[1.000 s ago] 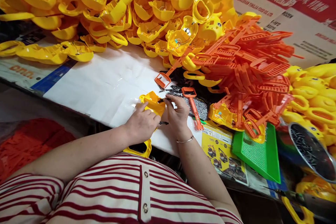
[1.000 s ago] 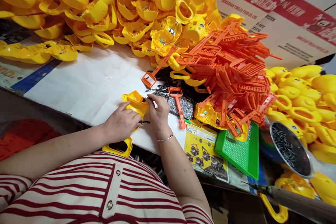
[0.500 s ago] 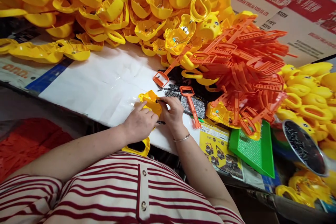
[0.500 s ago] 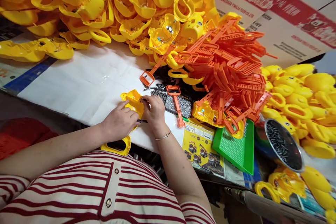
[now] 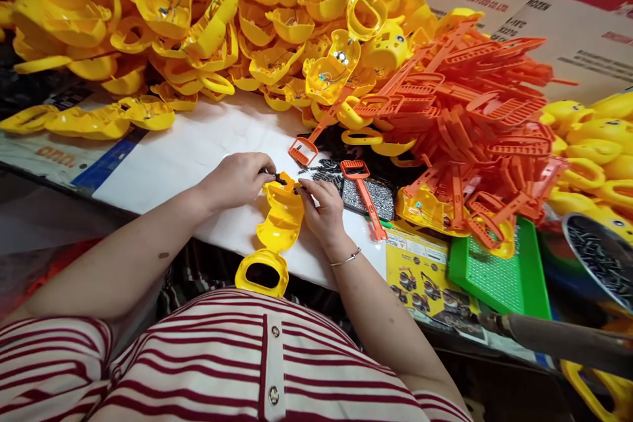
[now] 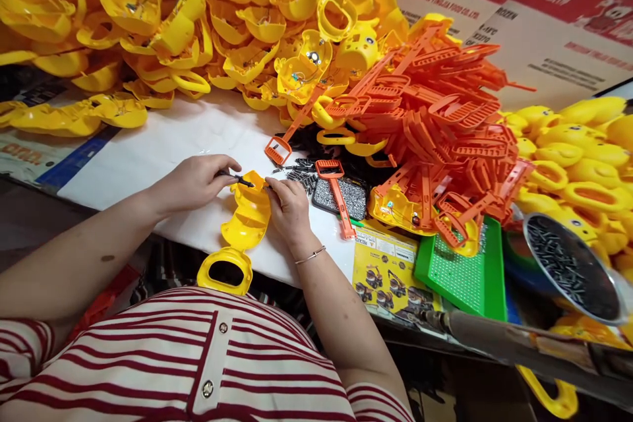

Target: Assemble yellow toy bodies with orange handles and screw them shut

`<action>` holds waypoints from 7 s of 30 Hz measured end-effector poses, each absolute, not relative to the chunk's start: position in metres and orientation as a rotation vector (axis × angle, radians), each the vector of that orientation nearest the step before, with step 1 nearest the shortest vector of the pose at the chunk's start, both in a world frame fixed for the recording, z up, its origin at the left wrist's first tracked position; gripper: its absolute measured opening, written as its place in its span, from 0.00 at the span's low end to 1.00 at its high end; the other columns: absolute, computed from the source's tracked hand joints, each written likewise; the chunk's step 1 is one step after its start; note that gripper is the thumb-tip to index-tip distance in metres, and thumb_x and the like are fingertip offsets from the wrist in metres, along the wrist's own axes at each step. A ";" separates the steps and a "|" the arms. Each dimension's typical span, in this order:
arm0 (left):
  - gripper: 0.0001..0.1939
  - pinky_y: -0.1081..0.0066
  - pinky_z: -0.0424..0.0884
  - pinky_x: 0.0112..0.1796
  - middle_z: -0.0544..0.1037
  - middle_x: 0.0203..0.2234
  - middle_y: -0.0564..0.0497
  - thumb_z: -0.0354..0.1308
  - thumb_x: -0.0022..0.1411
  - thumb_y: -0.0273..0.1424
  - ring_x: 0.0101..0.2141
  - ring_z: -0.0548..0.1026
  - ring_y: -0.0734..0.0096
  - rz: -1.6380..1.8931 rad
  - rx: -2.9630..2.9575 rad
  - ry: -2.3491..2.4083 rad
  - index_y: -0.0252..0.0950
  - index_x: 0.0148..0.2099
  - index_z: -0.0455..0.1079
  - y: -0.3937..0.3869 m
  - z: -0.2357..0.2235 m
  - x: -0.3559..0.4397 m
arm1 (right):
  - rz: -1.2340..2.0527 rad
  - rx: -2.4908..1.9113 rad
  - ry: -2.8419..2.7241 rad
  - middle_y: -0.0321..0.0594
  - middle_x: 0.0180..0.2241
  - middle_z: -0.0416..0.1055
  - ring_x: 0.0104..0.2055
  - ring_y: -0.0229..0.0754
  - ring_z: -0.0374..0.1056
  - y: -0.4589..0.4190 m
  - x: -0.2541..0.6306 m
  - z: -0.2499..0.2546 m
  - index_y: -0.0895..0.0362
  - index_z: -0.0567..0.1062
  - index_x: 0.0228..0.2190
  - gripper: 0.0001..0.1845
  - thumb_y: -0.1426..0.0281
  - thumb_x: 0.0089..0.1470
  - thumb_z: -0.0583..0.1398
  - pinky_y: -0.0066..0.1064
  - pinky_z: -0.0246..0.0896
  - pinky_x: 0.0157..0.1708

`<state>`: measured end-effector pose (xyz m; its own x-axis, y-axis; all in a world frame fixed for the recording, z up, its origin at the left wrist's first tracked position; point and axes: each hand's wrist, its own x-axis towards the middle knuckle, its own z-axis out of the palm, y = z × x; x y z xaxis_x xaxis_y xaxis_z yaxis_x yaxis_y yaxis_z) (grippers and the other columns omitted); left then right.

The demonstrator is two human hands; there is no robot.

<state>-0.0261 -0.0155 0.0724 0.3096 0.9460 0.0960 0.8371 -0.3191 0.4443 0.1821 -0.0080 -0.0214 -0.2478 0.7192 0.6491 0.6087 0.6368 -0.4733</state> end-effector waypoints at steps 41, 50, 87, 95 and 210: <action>0.26 0.60 0.64 0.57 0.74 0.53 0.43 0.58 0.58 0.31 0.55 0.70 0.59 0.524 2.376 1.545 0.36 0.59 0.66 0.006 0.042 -0.020 | 0.241 -1.061 -1.982 0.46 0.40 0.77 0.42 0.47 0.70 -0.003 0.167 -0.018 0.53 0.74 0.49 0.15 0.67 0.63 0.52 0.42 0.66 0.43; 0.38 0.57 0.61 0.61 0.67 0.60 0.38 0.64 0.51 0.36 0.60 0.66 0.53 0.486 2.010 1.534 0.32 0.63 0.59 -0.008 0.025 -0.021 | -0.131 -1.701 -1.961 0.55 0.41 0.75 0.43 0.54 0.69 0.007 0.247 0.010 0.60 0.77 0.44 0.17 0.66 0.56 0.58 0.45 0.63 0.45; 0.16 0.74 0.70 0.29 0.80 0.32 0.50 0.62 0.56 0.37 0.25 0.72 0.77 0.854 1.173 1.068 0.33 0.45 0.77 -0.073 0.042 0.004 | 1.063 -1.098 -1.645 0.36 0.26 0.77 0.26 0.38 0.73 -0.085 0.232 0.065 0.52 0.78 0.33 0.06 0.63 0.53 0.66 0.32 0.73 0.28; 0.14 0.72 0.72 0.34 0.82 0.32 0.49 0.62 0.53 0.38 0.32 0.77 0.68 0.576 1.546 0.977 0.34 0.38 0.79 -0.071 0.059 -0.033 | -0.077 -0.993 -2.598 0.50 0.50 0.75 0.51 0.51 0.71 -0.120 0.218 0.082 0.51 0.73 0.53 0.20 0.73 0.60 0.57 0.50 0.69 0.50; 0.16 0.69 0.76 0.26 0.78 0.24 0.51 0.63 0.46 0.20 0.23 0.77 0.68 0.980 0.320 1.080 0.31 0.41 0.73 -0.049 0.041 0.030 | -0.080 -1.923 -2.313 0.57 0.36 0.76 0.41 0.53 0.66 0.005 0.199 0.028 0.64 0.82 0.33 0.21 0.68 0.62 0.51 0.43 0.61 0.41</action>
<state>0.0302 -0.0488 0.0409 0.1200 0.7971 -0.5918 -0.5113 0.5606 0.6514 0.1986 0.0053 0.0282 -0.1780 0.9747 0.1351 0.9817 0.1853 -0.0433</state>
